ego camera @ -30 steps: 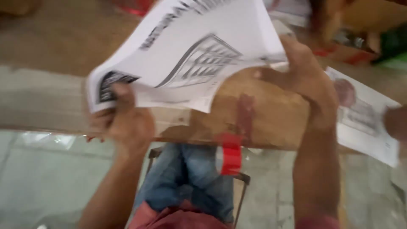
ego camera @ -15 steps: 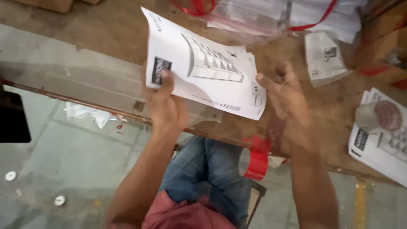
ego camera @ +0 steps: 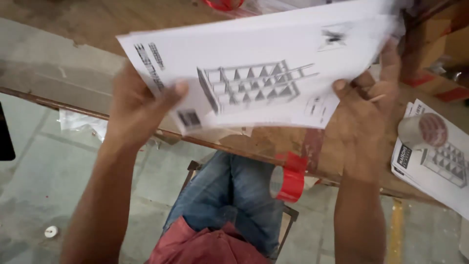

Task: Taping small cardboard boxes with red tape and handling printed instruction papers.

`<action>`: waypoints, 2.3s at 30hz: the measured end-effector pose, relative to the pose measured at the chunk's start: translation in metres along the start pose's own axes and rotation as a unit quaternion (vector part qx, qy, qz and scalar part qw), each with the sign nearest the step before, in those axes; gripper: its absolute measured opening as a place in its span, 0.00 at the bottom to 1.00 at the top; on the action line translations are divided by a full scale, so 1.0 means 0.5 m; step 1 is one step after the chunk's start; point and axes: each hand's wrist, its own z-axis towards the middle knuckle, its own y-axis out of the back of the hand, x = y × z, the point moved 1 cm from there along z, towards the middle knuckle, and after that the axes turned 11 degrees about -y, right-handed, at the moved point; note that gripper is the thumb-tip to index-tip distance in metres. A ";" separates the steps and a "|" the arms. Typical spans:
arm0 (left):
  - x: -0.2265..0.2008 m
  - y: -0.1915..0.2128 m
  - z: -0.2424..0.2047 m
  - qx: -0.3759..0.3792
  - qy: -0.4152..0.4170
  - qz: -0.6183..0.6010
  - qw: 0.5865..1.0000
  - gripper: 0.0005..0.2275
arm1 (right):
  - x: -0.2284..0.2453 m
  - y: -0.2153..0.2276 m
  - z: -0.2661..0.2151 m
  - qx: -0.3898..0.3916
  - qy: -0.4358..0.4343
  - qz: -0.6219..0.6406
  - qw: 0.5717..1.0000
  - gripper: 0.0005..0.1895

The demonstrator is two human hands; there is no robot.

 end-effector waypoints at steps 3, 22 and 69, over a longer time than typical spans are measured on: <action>-0.003 -0.019 0.035 -0.026 -0.098 0.042 0.994 0.20 | 0.016 -0.006 -0.008 -0.008 0.063 -0.024 0.998 0.45; 0.010 -0.104 0.071 -0.093 -0.268 0.094 0.954 0.09 | -0.082 0.037 0.039 -0.144 0.125 -0.210 0.959 0.16; 0.136 -0.145 -0.010 -0.242 0.021 -0.128 0.962 0.21 | -0.173 -0.318 -0.002 0.063 0.230 -0.683 0.690 0.40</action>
